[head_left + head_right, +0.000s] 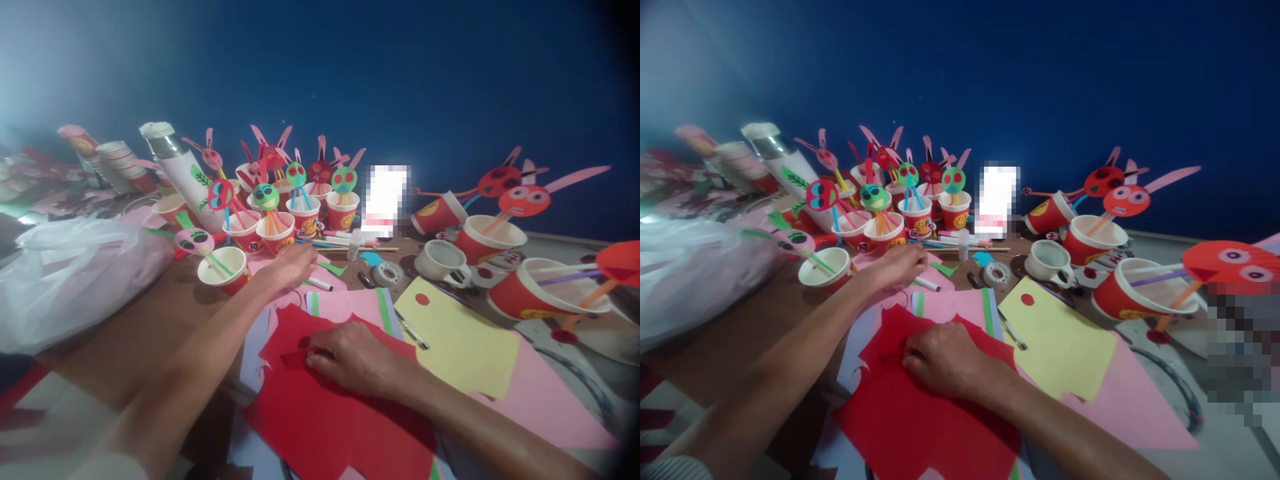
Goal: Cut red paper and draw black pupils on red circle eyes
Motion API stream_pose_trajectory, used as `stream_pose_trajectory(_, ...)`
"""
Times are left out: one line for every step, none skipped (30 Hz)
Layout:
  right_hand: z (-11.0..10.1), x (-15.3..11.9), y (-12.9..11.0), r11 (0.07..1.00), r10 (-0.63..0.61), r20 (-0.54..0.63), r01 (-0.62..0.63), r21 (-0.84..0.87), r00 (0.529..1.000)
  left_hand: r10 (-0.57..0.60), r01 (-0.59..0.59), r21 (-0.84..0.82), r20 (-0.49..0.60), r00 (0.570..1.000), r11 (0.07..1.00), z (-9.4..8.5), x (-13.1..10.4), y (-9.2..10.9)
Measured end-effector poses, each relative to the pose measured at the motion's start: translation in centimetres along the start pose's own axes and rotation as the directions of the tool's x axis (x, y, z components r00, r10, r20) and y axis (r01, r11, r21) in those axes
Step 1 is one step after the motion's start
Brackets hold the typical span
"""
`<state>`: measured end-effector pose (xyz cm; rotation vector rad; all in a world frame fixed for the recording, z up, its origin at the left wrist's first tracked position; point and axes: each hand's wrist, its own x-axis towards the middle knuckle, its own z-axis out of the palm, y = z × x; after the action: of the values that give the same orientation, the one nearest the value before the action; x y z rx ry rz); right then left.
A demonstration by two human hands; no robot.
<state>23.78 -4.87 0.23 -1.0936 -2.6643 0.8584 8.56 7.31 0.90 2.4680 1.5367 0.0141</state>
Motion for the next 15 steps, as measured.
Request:
stream_pose_trajectory(0.0,0.0,0.0,1.0,-0.003,-0.001,0.003,0.0,1.0,0.001,-0.001,0.005,-0.002,1.0,1.0,0.1,-0.1,0.0)
stream_pose_trajectory(0.0,0.0,0.0,1.0,-0.005,0.001,0.005,0.001,1.0,0.005,-0.005,0.008,-0.007,1.0,1.0,0.2,-0.2,0.0)
stream_pose_trajectory(0.0,0.0,0.0,1.0,-0.005,0.004,0.005,0.003,1.0,0.01,-0.01,0.008,-0.016,1.0,1.0,0.4,-0.3,0.0)
stream_pose_trajectory(0.0,-0.1,0.0,1.0,-0.005,0.007,0.005,0.006,1.0,0.015,-0.015,0.005,-0.026,1.0,1.0,0.4,-0.5,0.0)
stream_pose_trajectory(-0.1,-0.1,0.0,1.0,-0.006,0.01,0.006,0.01,1.0,0.018,-0.018,-0.001,-0.038,0.999,1.0,0.5,-0.7,0.0)
stream_pose_trajectory(-0.1,-0.1,-0.1,1.0,-0.006,0.012,0.005,0.015,1.0,0.019,-0.019,-0.009,-0.052,0.998,1.0,0.4,-0.8,0.0)
stream_pose_trajectory(-0.2,-0.1,-0.1,1.0,-0.003,0.012,0.002,0.018,1.0,0.015,-0.017,-0.021,-0.069,0.997,1.0,0.2,-1.1,0.1)
stream_pose_trajectory(-0.2,-0.1,-0.2,1.0,0.0,0.013,0.0,0.019,1.0,0.008,-0.011,-0.037,-0.088,0.996,0.999,0.0,-1.3,0.2)
stream_pose_trajectory(-0.2,-0.1,-0.2,1.0,0.004,0.011,-0.004,0.016,1.0,-0.002,-0.004,-0.055,-0.107,0.994,0.998,-0.4,-1.5,0.3)
stream_pose_trajectory(-0.3,-0.1,-0.3,1.0,0.006,0.007,-0.006,0.013,1.0,-0.013,0.003,-0.077,-0.126,0.992,0.997,-0.8,-1.8,0.5)
stream_pose_trajectory(-0.3,-0.1,-0.3,1.0,0.007,0.002,-0.007,0.007,1.0,-0.025,0.01,-0.104,-0.144,0.989,0.995,-1.2,-2.0,0.6)
stream_pose_trajectory(-0.3,-0.1,-0.3,1.0,0.006,-0.003,-0.006,0.002,1.0,-0.039,0.017,-0.135,-0.162,0.986,0.991,-1.6,-2.2,0.8)
stream_pose_trajectory(-0.3,-0.1,-0.3,1.0,0.004,-0.006,-0.004,-0.002,1.0,-0.053,0.022,-0.173,-0.176,0.983,0.985,-2.0,-2.4,0.9)
stream_pose_trajectory(-0.3,-0.1,-0.2,1.0,0.003,-0.008,-0.003,-0.004,1.0,-0.07,0.028,-0.218,-0.189,0.979,0.976,-2.2,-2.5,1.1)
stream_pose_trajectory(-0.3,-0.1,-0.2,1.0,0.002,-0.01,-0.002,-0.004,1.0,-0.093,0.036,-0.275,-0.199,0.976,0.961,-2.4,-2.7,1.2)
